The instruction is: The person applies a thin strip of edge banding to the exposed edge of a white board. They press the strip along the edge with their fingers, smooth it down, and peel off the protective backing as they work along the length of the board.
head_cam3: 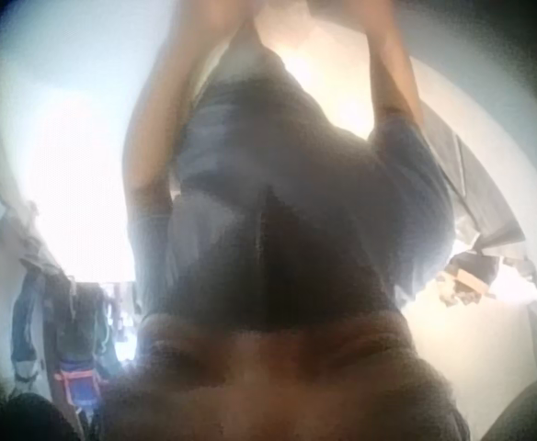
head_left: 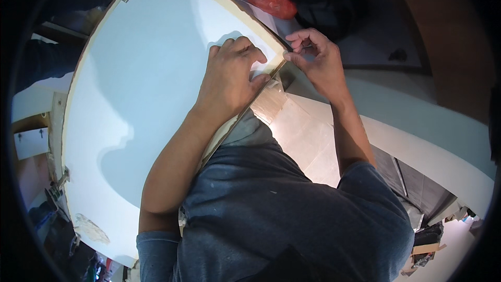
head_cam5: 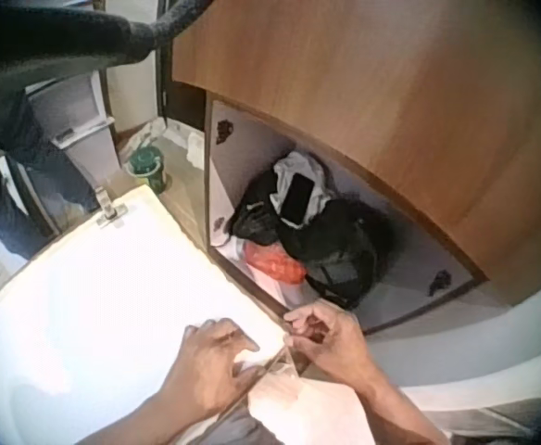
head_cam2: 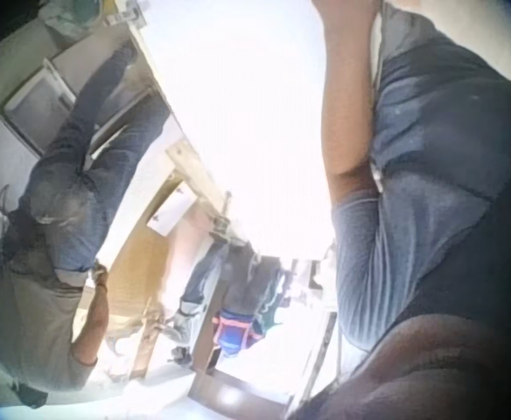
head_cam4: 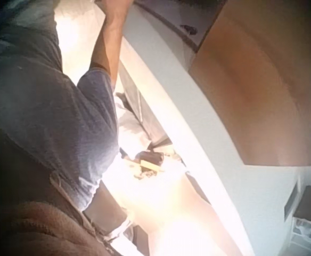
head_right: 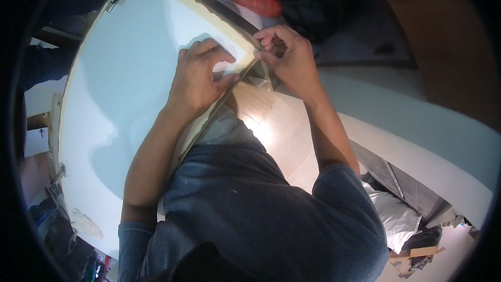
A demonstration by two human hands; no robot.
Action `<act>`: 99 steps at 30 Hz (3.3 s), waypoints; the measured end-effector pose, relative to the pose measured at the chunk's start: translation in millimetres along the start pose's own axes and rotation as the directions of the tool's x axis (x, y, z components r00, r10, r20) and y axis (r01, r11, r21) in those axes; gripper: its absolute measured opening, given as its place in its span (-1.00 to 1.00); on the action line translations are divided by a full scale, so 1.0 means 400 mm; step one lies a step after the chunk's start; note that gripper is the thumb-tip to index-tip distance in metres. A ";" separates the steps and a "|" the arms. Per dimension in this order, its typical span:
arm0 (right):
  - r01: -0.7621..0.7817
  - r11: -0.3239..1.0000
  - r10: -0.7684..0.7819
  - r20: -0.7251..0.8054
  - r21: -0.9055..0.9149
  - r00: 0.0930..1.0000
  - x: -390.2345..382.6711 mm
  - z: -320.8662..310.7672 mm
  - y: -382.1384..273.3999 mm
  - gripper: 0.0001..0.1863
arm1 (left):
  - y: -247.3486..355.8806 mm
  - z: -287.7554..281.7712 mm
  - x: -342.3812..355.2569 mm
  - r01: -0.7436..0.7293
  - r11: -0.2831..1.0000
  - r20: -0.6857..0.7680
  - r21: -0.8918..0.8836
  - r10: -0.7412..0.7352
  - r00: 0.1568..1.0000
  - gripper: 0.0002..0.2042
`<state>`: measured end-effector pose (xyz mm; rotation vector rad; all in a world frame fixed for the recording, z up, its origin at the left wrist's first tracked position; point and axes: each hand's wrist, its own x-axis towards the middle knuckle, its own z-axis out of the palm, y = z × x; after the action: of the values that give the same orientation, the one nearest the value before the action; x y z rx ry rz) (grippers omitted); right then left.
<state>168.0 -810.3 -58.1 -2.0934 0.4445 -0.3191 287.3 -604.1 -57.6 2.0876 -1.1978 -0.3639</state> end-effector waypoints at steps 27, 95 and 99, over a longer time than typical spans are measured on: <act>0.000 0.990 0.040 0.280 -0.140 0.959 0.068 0.016 -0.021 -0.76 | -0.055 0.015 -0.018 -0.038 0.999 0.010 0.037 0.038 0.999 -0.75; -0.030 0.959 0.048 0.055 -0.282 0.997 -0.032 0.036 0.011 -0.82 | -0.001 0.080 0.023 -0.020 0.997 -0.158 0.070 0.031 0.987 -0.76; -0.106 0.978 0.117 0.053 -0.180 0.992 -0.023 0.016 0.027 -0.79 | 0.042 0.114 0.095 -0.015 0.999 -0.103 -0.035 0.011 0.995 -0.78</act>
<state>160.3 -806.8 -71.1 -2.2334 0.5680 -0.1511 272.0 -661.2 -75.1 2.0414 -1.1357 -0.2663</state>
